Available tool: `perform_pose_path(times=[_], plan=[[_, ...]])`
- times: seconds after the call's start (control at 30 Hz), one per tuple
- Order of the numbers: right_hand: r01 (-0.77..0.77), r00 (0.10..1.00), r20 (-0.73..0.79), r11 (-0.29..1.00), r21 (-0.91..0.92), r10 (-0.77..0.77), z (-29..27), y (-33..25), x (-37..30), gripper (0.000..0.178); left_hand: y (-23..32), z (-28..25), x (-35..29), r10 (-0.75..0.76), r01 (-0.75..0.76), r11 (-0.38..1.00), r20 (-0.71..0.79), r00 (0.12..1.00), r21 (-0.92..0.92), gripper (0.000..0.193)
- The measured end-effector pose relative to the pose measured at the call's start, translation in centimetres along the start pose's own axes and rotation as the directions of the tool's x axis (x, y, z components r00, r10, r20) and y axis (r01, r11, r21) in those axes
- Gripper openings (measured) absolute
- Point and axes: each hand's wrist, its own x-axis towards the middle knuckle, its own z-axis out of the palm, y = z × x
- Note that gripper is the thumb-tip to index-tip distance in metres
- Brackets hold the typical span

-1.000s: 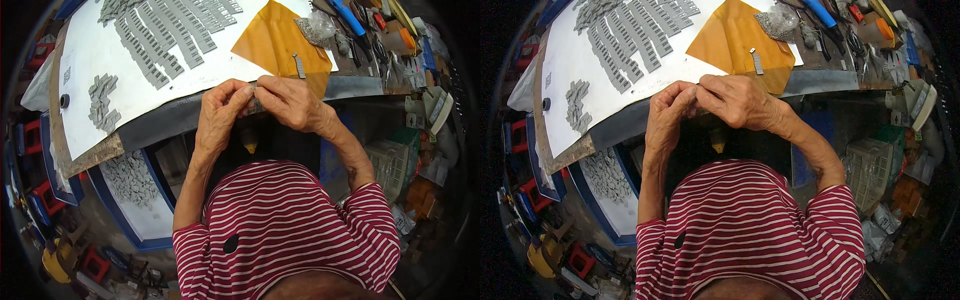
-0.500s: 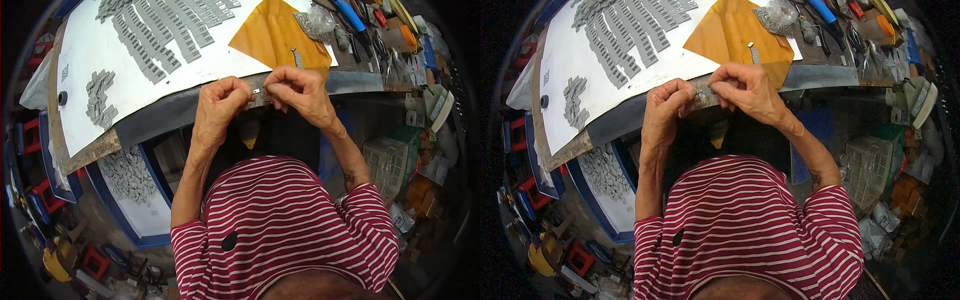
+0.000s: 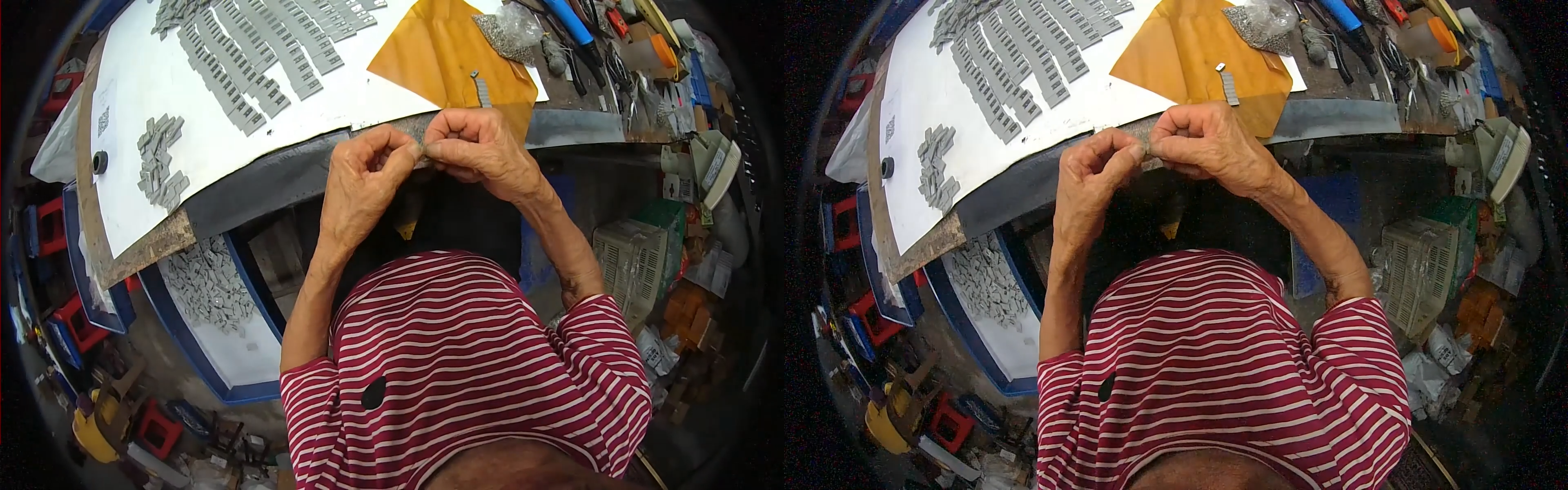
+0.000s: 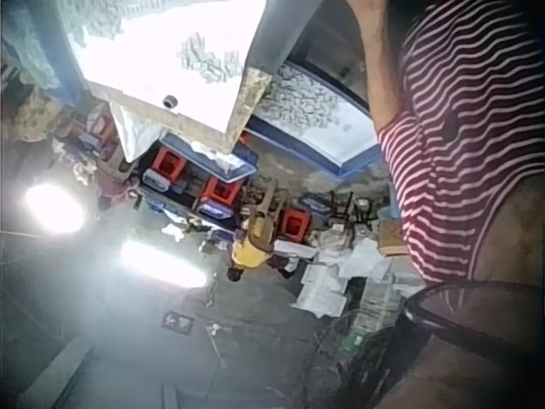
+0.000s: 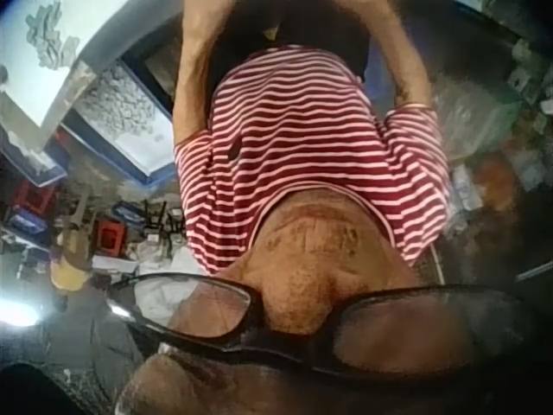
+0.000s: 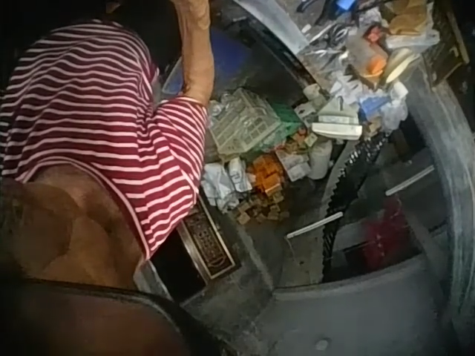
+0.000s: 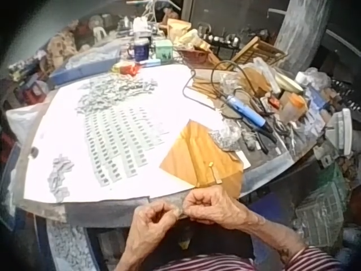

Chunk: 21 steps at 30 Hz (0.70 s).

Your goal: Manually picking and placing small hardware components onto strips.

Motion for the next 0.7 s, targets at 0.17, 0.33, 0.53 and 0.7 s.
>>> perform_pose_path(times=[0.17, 0.33, 0.53, 0.7], plan=[[0.087, 0.988, -0.127, 0.996, 0.03, -0.083, 0.0, 0.6, 0.0, 0.011, -0.5, 0.2, -0.5, 0.136, -0.137, 0.991, -0.073, 0.988, -0.007, 0.009], [0.098, 0.986, -0.142, 0.992, 0.077, -0.087, 0.4, 1.2, -0.1, 0.01, -0.3, 0.2, -0.9, 0.112, -0.125, 0.984, -0.107, 0.988, -0.124, 0.018], [0.091, 0.988, -0.125, 0.996, 0.005, -0.09, 0.7, 1.2, 0.0, 0.01, -0.5, 0.2, -1.1, 0.096, -0.11, 0.985, -0.109, 0.989, -0.134, 0.017], [0.081, 0.989, -0.119, 0.996, -0.045, -0.086, 0.7, 1.4, 0.0, 0.011, -1.0, 0.4, -1.2, 0.11, -0.121, 0.985, -0.09, 0.99, -0.126, 0.017]])
